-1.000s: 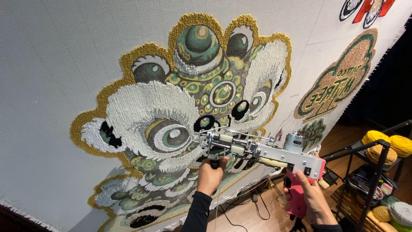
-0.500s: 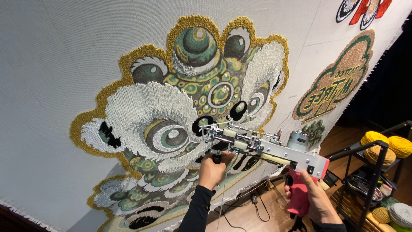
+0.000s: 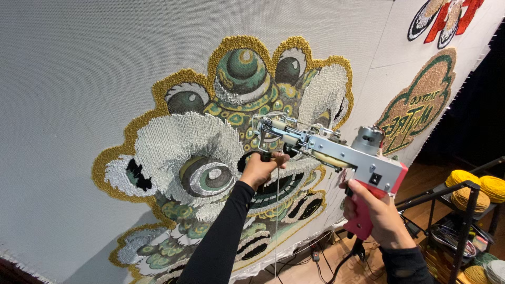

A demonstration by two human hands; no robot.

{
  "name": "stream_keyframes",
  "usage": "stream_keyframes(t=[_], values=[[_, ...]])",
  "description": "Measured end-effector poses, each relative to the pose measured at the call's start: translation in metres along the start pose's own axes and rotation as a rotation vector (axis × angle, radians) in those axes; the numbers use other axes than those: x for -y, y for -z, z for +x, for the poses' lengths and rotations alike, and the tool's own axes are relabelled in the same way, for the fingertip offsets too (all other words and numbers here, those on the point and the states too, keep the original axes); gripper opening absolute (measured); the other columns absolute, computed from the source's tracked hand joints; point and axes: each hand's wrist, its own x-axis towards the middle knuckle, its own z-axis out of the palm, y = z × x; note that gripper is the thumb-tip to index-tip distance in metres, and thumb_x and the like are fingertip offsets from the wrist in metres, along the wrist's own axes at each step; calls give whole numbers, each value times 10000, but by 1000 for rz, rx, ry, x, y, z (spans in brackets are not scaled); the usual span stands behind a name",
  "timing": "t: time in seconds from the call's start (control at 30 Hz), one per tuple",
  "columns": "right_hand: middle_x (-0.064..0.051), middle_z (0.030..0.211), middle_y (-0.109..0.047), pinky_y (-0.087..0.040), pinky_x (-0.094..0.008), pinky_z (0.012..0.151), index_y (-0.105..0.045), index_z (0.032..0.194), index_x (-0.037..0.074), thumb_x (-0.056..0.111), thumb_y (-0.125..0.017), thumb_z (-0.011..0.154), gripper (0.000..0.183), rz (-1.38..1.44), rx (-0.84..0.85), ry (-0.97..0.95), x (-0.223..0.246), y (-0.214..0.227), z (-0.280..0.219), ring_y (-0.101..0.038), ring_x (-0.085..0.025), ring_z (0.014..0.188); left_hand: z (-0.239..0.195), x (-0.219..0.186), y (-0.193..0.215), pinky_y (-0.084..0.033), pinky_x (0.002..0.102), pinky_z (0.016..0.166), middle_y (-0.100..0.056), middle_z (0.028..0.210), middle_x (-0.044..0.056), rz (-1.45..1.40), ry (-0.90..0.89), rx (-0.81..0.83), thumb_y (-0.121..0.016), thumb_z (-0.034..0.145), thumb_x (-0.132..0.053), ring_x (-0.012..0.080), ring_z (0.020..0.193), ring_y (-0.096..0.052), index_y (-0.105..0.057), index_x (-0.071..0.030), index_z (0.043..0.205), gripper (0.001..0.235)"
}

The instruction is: The person uses a handheld tufting gun to apply white yarn onto a large canvas featuring a pre-printed design of a stylized lion head. They systematically move the tool across the surface to fill in specific areas of the design with dense loops of yarn.

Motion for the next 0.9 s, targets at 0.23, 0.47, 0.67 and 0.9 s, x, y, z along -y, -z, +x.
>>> stream_keyframes(t=[0.23,0.47,0.67,0.9], values=[[-67,646,-529,-449,-345,474,-645,934,13,285,-718,891,286,9,9,41,16,-33,3,-526,-201,510,2,-26,16,-375,248,407,-781,827,11,-16,-4,-37,-820,823,-412,47,422,-437,-736,-92,869,334],[-58,654,-535,-461,-347,486,-618,931,16,296,-724,895,302,34,14,39,16,-44,13,-525,-181,527,37,-3,29,-538,272,665,-788,883,65,-18,-162,-35,-844,869,-343,93,729,-715,-678,-33,813,357],[-53,623,-522,-438,-339,476,-657,997,-2,320,-699,899,339,-12,23,26,17,-49,15,-503,-185,494,40,1,32,-552,261,737,-796,897,45,-13,-147,-51,-836,843,-301,100,832,-769,-759,-45,882,270],[-49,620,-513,-431,-329,469,-656,993,1,317,-703,901,332,11,34,28,16,-53,19,-497,-175,495,33,-10,33,-385,250,413,-781,821,56,2,-84,-86,-846,851,-366,39,449,-477,-754,-14,928,372]])
